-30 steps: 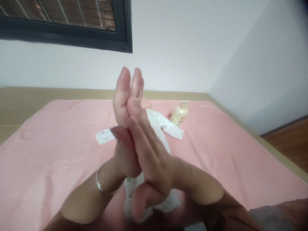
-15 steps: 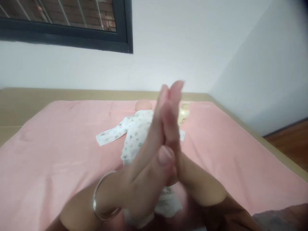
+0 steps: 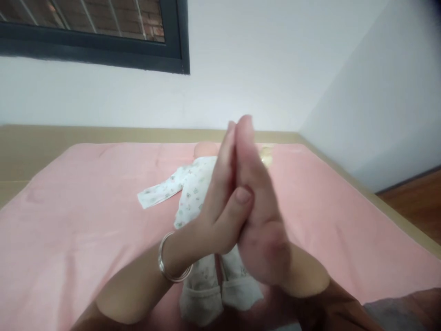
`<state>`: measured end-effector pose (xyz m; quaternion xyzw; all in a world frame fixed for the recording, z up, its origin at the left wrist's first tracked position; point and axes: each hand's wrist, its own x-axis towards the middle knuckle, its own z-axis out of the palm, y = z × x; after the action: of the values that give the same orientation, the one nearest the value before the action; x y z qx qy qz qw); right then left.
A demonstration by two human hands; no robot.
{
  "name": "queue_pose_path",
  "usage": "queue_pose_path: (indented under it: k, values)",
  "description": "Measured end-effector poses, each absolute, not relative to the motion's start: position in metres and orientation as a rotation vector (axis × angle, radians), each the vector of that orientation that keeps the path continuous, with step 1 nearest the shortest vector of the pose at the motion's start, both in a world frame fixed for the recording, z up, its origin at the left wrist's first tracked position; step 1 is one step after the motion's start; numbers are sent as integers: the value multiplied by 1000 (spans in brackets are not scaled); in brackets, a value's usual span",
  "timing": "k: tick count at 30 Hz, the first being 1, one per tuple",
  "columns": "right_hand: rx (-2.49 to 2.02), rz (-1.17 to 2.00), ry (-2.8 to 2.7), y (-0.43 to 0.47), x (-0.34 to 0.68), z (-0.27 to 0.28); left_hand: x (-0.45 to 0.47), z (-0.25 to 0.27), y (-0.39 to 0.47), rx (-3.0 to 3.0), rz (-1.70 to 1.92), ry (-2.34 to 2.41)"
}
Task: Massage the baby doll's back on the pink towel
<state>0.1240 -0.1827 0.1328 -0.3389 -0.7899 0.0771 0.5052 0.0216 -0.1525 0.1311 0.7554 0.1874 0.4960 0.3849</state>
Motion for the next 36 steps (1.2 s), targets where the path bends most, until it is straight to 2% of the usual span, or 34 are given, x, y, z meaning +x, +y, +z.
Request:
queue_pose_path:
  k: [2,6,13,17,22,36]
  values:
    - [-717,238,-1759,-176,133,138,28,129,-144,1945,1239,458]
    - [-538,257,-1597,-136,137,120,28,124,-110,1892,1113,744]
    - [-1218,543,-1502,-52,119,49,18,72,-23,1919,1021,1418]
    - [-1482,446,-1717,-34,121,25,22,40,0,1948,843,1707]
    - [-1523,373,-1938,-20,134,12,27,21,5,2076,815,1789]
    - [-1773,413,-1888,-3,164,-5,17,-1,1,2295,867,1754]
